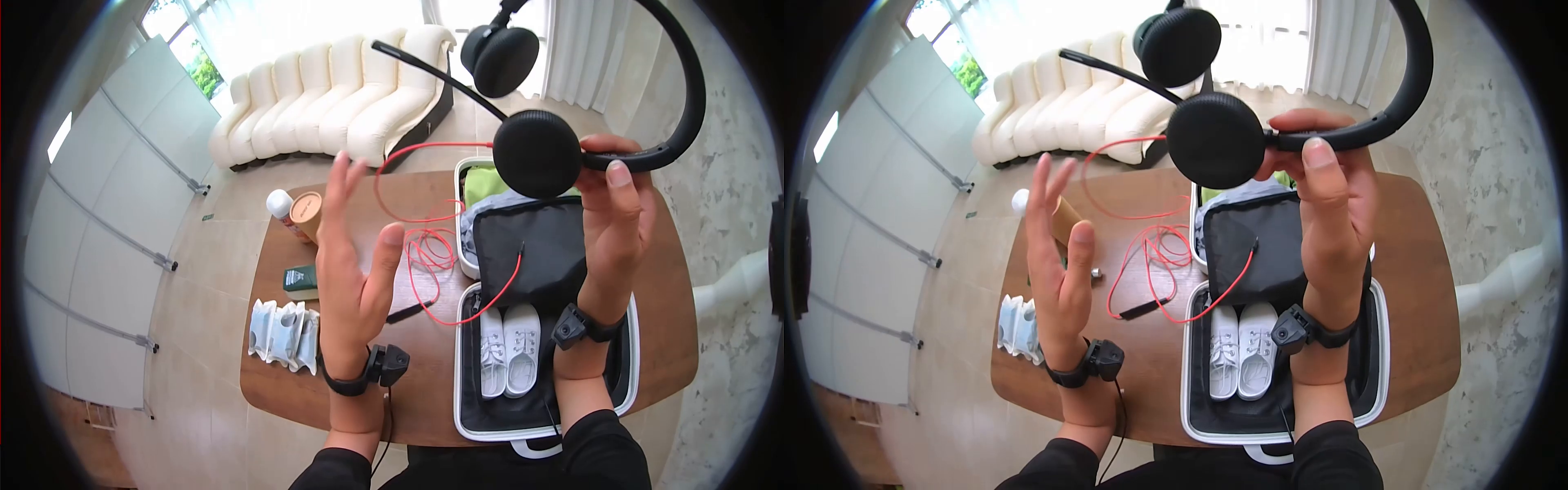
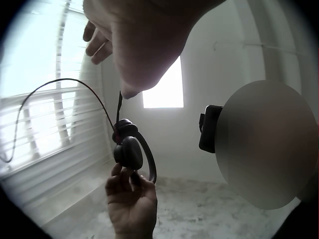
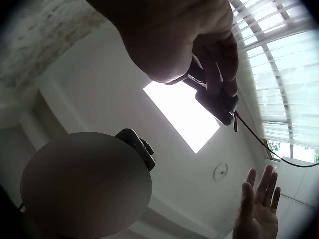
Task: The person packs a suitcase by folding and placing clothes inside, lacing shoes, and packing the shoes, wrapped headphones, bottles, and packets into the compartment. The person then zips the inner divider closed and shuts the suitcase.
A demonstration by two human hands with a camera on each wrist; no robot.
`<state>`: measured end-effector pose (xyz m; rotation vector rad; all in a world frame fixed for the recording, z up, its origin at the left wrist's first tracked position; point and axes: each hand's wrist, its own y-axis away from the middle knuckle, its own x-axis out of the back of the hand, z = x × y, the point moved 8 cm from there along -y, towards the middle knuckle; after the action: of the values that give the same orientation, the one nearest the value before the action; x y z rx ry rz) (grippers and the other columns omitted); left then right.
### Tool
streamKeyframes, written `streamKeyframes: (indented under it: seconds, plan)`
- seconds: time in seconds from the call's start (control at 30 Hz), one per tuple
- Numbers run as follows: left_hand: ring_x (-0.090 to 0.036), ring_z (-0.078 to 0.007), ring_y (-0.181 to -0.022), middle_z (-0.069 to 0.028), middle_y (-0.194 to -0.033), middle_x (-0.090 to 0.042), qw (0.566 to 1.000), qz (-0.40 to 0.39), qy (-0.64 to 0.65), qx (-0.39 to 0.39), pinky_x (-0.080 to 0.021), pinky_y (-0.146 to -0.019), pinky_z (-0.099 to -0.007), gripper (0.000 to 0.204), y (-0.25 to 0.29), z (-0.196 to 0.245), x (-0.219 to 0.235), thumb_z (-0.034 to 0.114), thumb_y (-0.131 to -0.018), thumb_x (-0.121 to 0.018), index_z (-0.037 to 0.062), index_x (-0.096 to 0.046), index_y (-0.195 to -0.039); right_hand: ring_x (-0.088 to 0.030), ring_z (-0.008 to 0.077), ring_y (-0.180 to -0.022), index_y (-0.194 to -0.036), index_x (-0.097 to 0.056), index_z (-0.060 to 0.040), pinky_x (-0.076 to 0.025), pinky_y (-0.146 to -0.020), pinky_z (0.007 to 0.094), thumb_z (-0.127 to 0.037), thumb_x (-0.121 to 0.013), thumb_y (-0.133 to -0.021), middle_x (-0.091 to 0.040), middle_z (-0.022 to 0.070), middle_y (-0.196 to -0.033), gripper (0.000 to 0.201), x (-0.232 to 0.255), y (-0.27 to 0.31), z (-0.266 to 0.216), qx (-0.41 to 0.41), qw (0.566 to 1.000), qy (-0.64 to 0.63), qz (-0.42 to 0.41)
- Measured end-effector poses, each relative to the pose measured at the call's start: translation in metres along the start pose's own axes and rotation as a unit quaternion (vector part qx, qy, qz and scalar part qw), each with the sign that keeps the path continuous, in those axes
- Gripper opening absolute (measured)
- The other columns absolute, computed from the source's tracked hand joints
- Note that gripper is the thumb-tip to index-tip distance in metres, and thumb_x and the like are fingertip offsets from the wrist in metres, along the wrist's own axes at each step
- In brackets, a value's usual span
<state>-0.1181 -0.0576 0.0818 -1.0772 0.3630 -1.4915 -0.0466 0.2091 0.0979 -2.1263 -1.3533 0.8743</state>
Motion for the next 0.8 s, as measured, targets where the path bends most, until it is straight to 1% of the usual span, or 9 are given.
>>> streamKeyframes:
  seconds: [0.07,0.2,0.3,0.33,0.4,0.43,0.5,0.63,0.8]
  plan:
    - [-0.067,-0.0251,-0.108,-0.0166,-0.115,-0.072,0.992,-0.029,0.090,0.083,-0.049,-0.098,-0.0366,0.053,0.004,0.004,-0.009,0.022,-0.105,-0.062,0.0002,-0.049,-0.151,-0.067,0.0177,-0.091,-0.126,-0.058,0.0074,-0.052,-0.088,0.0321,-0.023,-0.052,-0.108,-0.069,0.0138,-0.103,0.036,-0.005,0.001,-0.001,-0.006,1.000,-0.005,-0.010]
    - [-0.067,-0.0167,-0.085,-0.0057,-0.077,-0.068,0.951,-0.177,0.181,0.175,-0.050,-0.079,-0.0344,0.021,0.014,0.004,-0.031,0.011,-0.107,-0.054,0.0006,-0.070,-0.116,-0.071,0.0198,-0.094,-0.127,-0.059,0.0057,-0.055,-0.091,0.0338,-0.024,-0.053,-0.109,-0.071,0.0131,-0.104,0.035,-0.024,0.008,0.002,-0.022,0.999,-0.034,-0.010]
    - [-0.062,-0.0130,-0.070,-0.0060,-0.077,-0.066,0.969,-0.202,0.134,0.041,-0.049,-0.069,-0.0273,0.022,0.016,0.024,-0.046,0.011,-0.109,-0.053,-0.0028,-0.069,-0.115,-0.073,0.0198,-0.101,-0.128,-0.059,0.0023,-0.058,-0.095,0.0356,-0.023,-0.054,-0.110,-0.072,0.0122,-0.109,0.032,-0.052,0.018,0.014,-0.055,0.995,-0.083,-0.020]
    - [-0.062,-0.0316,-0.079,-0.0103,-0.082,-0.065,0.967,-0.209,0.133,0.054,-0.048,-0.076,-0.0422,0.017,0.020,0.025,-0.053,0.008,-0.103,-0.056,0.0049,-0.070,-0.114,-0.071,0.0172,-0.102,-0.129,-0.058,0.0012,-0.058,-0.094,0.0351,-0.023,-0.054,-0.111,-0.071,0.0109,-0.110,0.031,-0.063,0.023,0.020,-0.076,0.993,-0.088,-0.028]
    - [-0.062,-0.0370,-0.083,-0.0151,-0.086,-0.065,0.968,-0.228,0.102,0.017,-0.048,-0.078,-0.0468,0.011,0.021,0.031,-0.061,0.006,-0.101,-0.058,0.0017,-0.066,-0.107,-0.070,0.0220,-0.110,-0.132,-0.054,0.0034,-0.057,-0.100,0.0375,-0.024,-0.053,-0.110,-0.063,0.0137,-0.124,0.035,-0.081,0.035,0.031,-0.136,0.979,-0.128,-0.084]
    - [-0.062,-0.0387,-0.085,-0.0167,-0.087,-0.065,0.970,-0.227,0.088,0.005,-0.047,-0.078,-0.0480,0.009,0.024,0.027,-0.065,0.005,-0.099,-0.058,0.0005,-0.064,-0.104,-0.066,0.0141,-0.106,-0.133,-0.052,0.0010,-0.056,-0.095,0.0309,-0.020,-0.052,-0.111,-0.063,0.0113,-0.118,0.030,-0.087,0.043,0.038,-0.202,0.963,-0.145,-0.099]
    - [-0.063,-0.0393,-0.085,-0.0176,-0.087,-0.064,0.971,-0.234,0.053,-0.012,-0.047,-0.078,-0.0486,0.008,0.026,0.023,-0.066,0.005,-0.098,-0.059,-0.0002,-0.063,-0.102,-0.065,0.0141,-0.106,-0.134,-0.050,0.0022,-0.056,-0.095,0.0306,-0.016,-0.051,-0.111,-0.059,0.0135,-0.128,0.029,-0.098,0.044,0.040,-0.080,0.980,-0.139,-0.122]
    - [-0.062,-0.0417,-0.092,-0.0206,-0.091,-0.064,0.968,-0.248,0.039,-0.007,-0.046,-0.084,-0.0506,0.006,0.026,0.021,-0.061,0.004,-0.095,-0.060,-0.0008,-0.061,-0.099,-0.068,0.0201,-0.115,-0.133,-0.050,0.0017,-0.056,-0.099,0.0334,-0.021,-0.048,-0.112,-0.062,0.0122,-0.124,0.031,-0.104,0.050,0.041,-0.103,0.979,-0.118,-0.130]
    - [-0.056,-0.0458,-0.105,-0.0231,-0.111,-0.060,0.967,-0.242,-0.034,-0.078,-0.043,-0.095,-0.0535,0.022,0.045,0.011,-0.068,0.006,-0.093,-0.062,-0.0011,-0.058,-0.114,-0.064,0.0102,-0.084,-0.129,-0.049,-0.0049,-0.054,-0.078,0.0247,-0.025,-0.049,-0.112,-0.060,0.0055,-0.106,0.026,-0.105,0.051,0.049,-0.115,0.977,-0.137,-0.113]
